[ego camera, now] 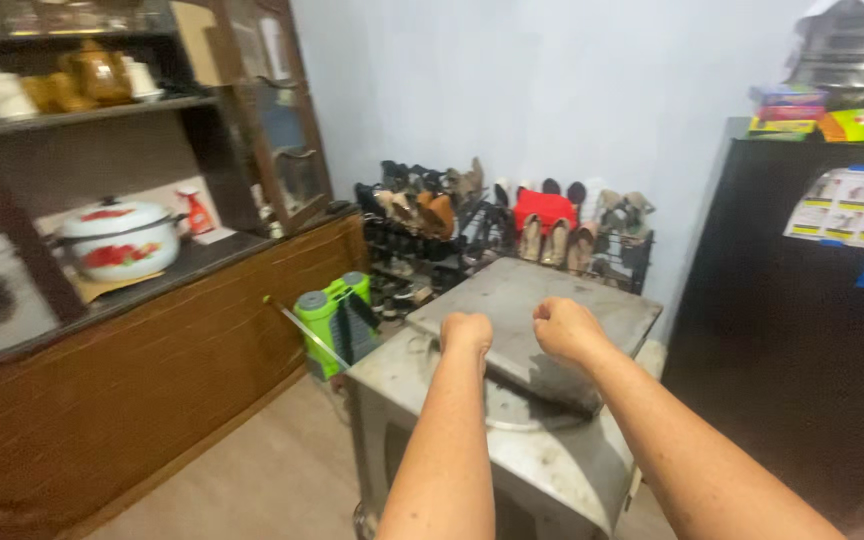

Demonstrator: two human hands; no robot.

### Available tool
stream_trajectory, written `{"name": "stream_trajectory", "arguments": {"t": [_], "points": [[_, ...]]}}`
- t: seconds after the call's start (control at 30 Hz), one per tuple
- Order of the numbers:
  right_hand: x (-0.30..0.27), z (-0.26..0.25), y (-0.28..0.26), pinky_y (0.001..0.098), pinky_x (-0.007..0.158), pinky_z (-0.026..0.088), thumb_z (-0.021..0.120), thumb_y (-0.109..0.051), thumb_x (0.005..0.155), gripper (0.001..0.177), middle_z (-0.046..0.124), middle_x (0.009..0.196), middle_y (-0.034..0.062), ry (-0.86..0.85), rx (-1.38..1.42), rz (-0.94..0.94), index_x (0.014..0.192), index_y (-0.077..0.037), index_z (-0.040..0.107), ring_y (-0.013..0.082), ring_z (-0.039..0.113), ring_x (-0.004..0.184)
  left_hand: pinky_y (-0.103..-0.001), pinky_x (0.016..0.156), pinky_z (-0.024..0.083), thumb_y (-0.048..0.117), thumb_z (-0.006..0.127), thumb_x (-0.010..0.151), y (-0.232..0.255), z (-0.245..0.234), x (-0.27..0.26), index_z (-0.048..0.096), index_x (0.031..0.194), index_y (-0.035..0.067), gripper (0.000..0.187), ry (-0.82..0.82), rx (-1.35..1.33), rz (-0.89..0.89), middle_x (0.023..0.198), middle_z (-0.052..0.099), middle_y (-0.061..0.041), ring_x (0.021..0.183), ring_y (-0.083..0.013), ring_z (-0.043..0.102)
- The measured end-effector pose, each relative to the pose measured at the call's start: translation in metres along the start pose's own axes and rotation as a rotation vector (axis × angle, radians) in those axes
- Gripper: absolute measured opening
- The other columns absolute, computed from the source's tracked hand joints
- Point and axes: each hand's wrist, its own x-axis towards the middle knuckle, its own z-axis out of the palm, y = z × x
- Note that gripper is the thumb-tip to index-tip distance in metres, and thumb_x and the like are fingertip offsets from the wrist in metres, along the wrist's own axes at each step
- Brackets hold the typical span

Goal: The person scrubs a rectangular metal tray with a green brush, then wipes it with a blue cloth. The tray is flipped over and cleaned on both sides.

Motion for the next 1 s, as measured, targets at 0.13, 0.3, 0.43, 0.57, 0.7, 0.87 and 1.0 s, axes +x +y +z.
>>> {"name": "stream_trajectory", "arguments": {"t": [0.13, 0.3, 0.43, 0.57, 0.7, 0.87, 1.0], "points": [[0.026, 0.005, 0.033, 0.0454, 0.096, 0.054, 0.066, -0.025, 0.082, 0.032, 0.075, 0.109, 0.0209, 0.002, -0.015, 0.09, 0.107, -0.007, 0.075, 0.0372, 0.071, 0.108, -0.045, 0.097, 0.055, 0.013, 0.071, 0.083, 0.009, 0.02, 0.0, 0.066, 0.117, -0.008, 0.041, 0.167, -0.016, -0.296, 0.127, 0.066, -0.029, 0.114, -0.04, 0.069], [0.058, 0.009, 0.05, 0.045, 0.096, 0.054, 0.069, -0.026, 0.08, 0.033, 0.075, 0.109, 0.0208, -0.039, -0.003, 0.079, 0.106, -0.007, 0.076, 0.0363, 0.071, 0.109, -0.047, 0.098, 0.056, 0.01, 0.074, 0.085, -0.029, 0.05, 0.044, 0.059, 0.128, -0.006, 0.048, 0.2, -0.449, -0.324, 0.131, 0.065, -0.023, 0.115, -0.0365, 0.068], [0.091, -0.01, 0.047, 0.0458, 0.099, 0.053, 0.068, -0.028, 0.083, 0.033, 0.074, 0.112, 0.0208, -0.048, -0.006, 0.082, 0.109, -0.009, 0.076, 0.0373, 0.07, 0.11, -0.052, 0.095, 0.057, 0.007, 0.071, 0.088, -0.047, 0.054, 0.079, 0.054, 0.134, -0.005, 0.05, 0.156, -0.906, -0.165, 0.128, 0.067, -0.018, 0.11, -0.0334, 0.068], [0.139, -0.057, 0.03, 0.0579, 0.1, 0.047, 0.054, -0.03, 0.098, 0.04, 0.066, 0.128, 0.0276, 0.283, 0.022, 0.174, 0.128, -0.006, 0.065, 0.0481, 0.063, 0.116, -0.062, 0.093, 0.058, 0.011, 0.068, 0.094, 0.02, 0.014, 0.104, 0.052, 0.133, -0.01, 0.047, 0.16, -1.011, -0.121, 0.126, 0.064, -0.023, 0.109, -0.0379, 0.067], [0.164, -0.088, 0.028, 0.0599, 0.107, 0.041, 0.053, -0.025, 0.095, 0.044, 0.067, 0.129, 0.0256, 0.441, 0.107, 0.258, 0.13, 0.0, 0.062, 0.0445, 0.062, 0.123, -0.061, 0.094, 0.058, 0.016, 0.064, 0.098, 0.074, -0.029, 0.107, 0.05, 0.132, -0.008, 0.044, 0.23, -1.111, 0.102, 0.129, 0.063, -0.022, 0.11, -0.0378, 0.068], [0.136, -0.071, 0.041, 0.0519, 0.106, 0.044, 0.069, -0.035, 0.086, 0.055, 0.05, 0.142, 0.0212, -0.125, -0.076, -0.024, 0.137, -0.015, 0.059, 0.0423, 0.054, 0.129, -0.065, 0.09, 0.059, 0.013, 0.06, 0.096, 0.091, -0.061, 0.097, 0.052, 0.131, -0.008, 0.041, 0.305, -1.177, 0.2, 0.126, 0.065, -0.024, 0.106, -0.0405, 0.071], [0.104, -0.028, 0.053, 0.0439, 0.105, 0.048, 0.083, -0.037, 0.076, 0.068, 0.045, 0.146, 0.0158, -0.725, -0.481, -0.338, 0.139, -0.028, 0.06, 0.0386, 0.049, 0.133, -0.064, 0.09, 0.06, 0.013, 0.061, 0.096, 0.078, -0.063, 0.088, 0.051, 0.13, -0.01, 0.042, 0.369, -1.105, 0.186, 0.127, 0.064, -0.025, 0.107, -0.0401, 0.07]]}}
